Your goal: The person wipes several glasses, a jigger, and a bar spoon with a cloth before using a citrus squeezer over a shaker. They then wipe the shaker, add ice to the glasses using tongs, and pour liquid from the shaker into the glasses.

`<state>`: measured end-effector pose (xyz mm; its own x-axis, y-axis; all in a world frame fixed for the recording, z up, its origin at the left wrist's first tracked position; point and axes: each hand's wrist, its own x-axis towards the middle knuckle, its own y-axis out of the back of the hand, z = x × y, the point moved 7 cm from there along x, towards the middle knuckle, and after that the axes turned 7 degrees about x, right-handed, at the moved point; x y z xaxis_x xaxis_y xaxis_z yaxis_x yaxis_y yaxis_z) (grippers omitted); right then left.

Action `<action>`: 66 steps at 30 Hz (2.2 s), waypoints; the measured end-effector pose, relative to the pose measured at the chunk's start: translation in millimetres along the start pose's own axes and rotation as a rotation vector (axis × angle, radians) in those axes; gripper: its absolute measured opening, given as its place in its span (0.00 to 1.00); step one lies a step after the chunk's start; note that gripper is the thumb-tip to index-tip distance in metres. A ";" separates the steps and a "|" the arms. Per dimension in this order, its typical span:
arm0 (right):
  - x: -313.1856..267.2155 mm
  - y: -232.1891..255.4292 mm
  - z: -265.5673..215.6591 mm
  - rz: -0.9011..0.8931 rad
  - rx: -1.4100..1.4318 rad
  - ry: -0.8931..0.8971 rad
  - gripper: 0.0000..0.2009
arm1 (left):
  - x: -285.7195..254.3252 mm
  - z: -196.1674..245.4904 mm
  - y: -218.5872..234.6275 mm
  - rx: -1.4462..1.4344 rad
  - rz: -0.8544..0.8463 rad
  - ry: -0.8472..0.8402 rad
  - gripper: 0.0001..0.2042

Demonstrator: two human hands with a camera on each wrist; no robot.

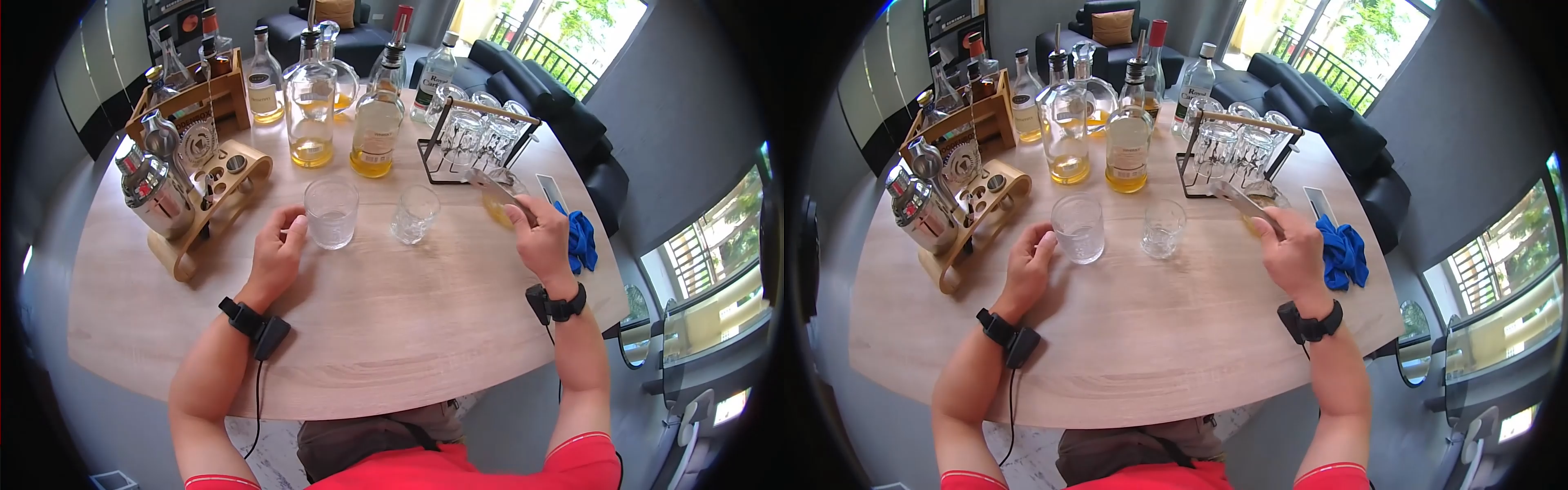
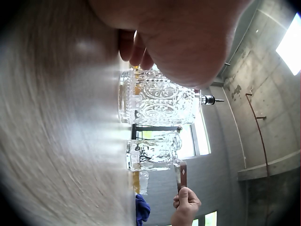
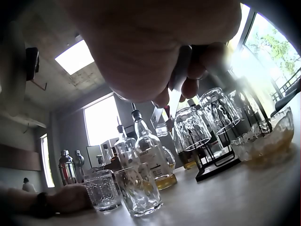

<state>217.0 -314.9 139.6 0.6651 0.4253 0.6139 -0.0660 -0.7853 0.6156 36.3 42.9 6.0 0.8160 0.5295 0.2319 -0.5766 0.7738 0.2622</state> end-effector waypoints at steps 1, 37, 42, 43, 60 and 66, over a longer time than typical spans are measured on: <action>0.0 -3.9 -8.4 0.008 -0.001 -0.004 0.07 | 0.6 -0.4 0.5 0.009 0.002 -0.013 0.14; 15.6 1.9 97.4 -0.195 -0.534 -0.214 0.15 | 1.0 -7.4 1.4 -0.021 0.015 -0.031 0.13; 11.9 8.2 102.5 -0.194 -0.535 -0.208 0.16 | -0.1 -2.1 -0.2 -0.017 0.009 -0.016 0.13; 11.5 9.0 102.7 -0.191 -0.536 -0.210 0.16 | 0.3 -1.5 -0.2 -0.009 0.006 -0.027 0.13; 18.9 -6.9 96.3 -0.279 -0.536 -0.155 0.13 | 1.7 -5.1 0.2 -0.012 -0.002 -0.034 0.13; 16.8 3.5 92.8 -0.152 -0.426 -0.163 0.11 | 1.4 -7.2 1.2 -0.004 0.007 -0.036 0.13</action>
<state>297.0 -352.3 106.2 0.7963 0.4183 0.4371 -0.2353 -0.4514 0.8607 37.1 47.1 -0.1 0.8101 0.5219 0.2672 -0.5819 0.7716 0.2569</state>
